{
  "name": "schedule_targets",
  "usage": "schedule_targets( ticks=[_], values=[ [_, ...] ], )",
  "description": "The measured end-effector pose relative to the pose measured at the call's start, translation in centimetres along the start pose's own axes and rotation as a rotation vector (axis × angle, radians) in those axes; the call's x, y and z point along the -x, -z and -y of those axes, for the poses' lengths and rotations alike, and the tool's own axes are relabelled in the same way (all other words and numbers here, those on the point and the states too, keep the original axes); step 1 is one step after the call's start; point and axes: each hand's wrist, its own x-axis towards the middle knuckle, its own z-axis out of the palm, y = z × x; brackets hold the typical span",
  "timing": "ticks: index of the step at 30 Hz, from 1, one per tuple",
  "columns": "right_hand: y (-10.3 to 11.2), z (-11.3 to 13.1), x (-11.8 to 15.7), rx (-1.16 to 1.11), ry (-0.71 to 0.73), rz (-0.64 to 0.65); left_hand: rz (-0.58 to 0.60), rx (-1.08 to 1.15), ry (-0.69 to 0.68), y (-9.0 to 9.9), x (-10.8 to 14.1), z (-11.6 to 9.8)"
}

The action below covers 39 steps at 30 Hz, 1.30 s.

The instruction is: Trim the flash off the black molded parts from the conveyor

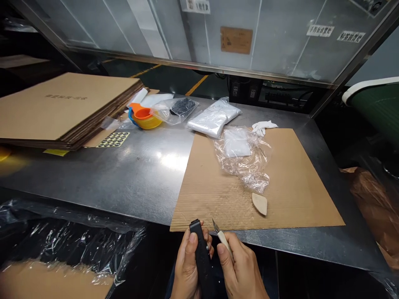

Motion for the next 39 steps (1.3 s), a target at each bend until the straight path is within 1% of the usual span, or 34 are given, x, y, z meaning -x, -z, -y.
schedule_targets(
  ticks=[3, 5, 7, 10, 12, 14, 17, 19, 21, 24, 26, 28, 31, 34, 36, 37, 39],
  values=[
    [0.1, 0.9, -0.9, -0.191, -0.087, 0.03, -0.032, -0.01, 0.04, 0.1, 0.1, 0.3],
    [-0.1, 1.3, -1.7, -0.329, -0.146, 0.044, -0.041, -0.003, 0.041, 0.1, 0.2, 0.4],
    [-0.4, 1.4, -2.5, -0.433, -0.181, 0.058, -0.009, -0.008, 0.008, -0.1, 0.3, 0.3],
    [-0.9, 1.3, -3.4, -0.551, -0.203, 0.093, 0.075, -0.047, -0.048, -0.2, 0.5, 0.0],
    [-1.2, 1.2, -3.8, -0.665, -0.255, 0.146, 0.092, -0.076, -0.04, -0.1, 0.6, -0.2],
    [-1.4, 1.1, -3.9, -0.767, -0.322, 0.172, 0.076, -0.103, 0.007, 0.2, 0.6, -0.2],
    [-1.4, 1.0, -3.7, -0.819, -0.36, 0.139, 0.067, -0.108, 0.079, 0.4, 0.5, -0.1],
    [-1.2, 0.9, -3.4, -0.841, -0.36, 0.133, 0.062, -0.087, 0.099, 0.4, 0.3, 0.1],
    [-0.9, 0.7, -3.1, -0.857, -0.334, 0.142, 0.05, -0.064, 0.102, 0.4, 0.2, 0.2],
    [-0.6, 0.2, -2.8, -0.852, -0.251, 0.152, 0.034, -0.055, 0.114, 0.4, 0.2, 0.4],
    [-0.6, -0.1, -2.7, -0.848, -0.245, 0.162, 0.047, -0.071, 0.122, 0.5, 0.2, 0.4],
    [-0.6, -0.3, -2.7, -0.842, -0.289, 0.154, 0.087, -0.101, 0.132, 0.5, 0.2, 0.4],
    [-0.7, -0.5, -2.7, -0.813, -0.339, 0.112, 0.179, -0.136, 0.187, 0.5, 0.2, 0.3],
    [0.2, -1.1, -2.6, -0.746, -0.335, 0.019, 0.249, -0.14, 0.239, 0.2, 0.1, 0.2],
    [1.6, -2.1, -2.3, -0.622, -0.296, -0.117, 0.246, -0.127, 0.253, 0.0, 0.0, 0.0],
    [2.6, -2.8, -2.1, -0.52, -0.275, -0.2, 0.233, -0.114, 0.259, -0.2, -0.1, -0.1],
    [5.1, -4.7, -1.8, -0.226, -0.247, -0.373, 0.202, -0.091, 0.273, -0.4, -0.3, -0.4]
  ],
)
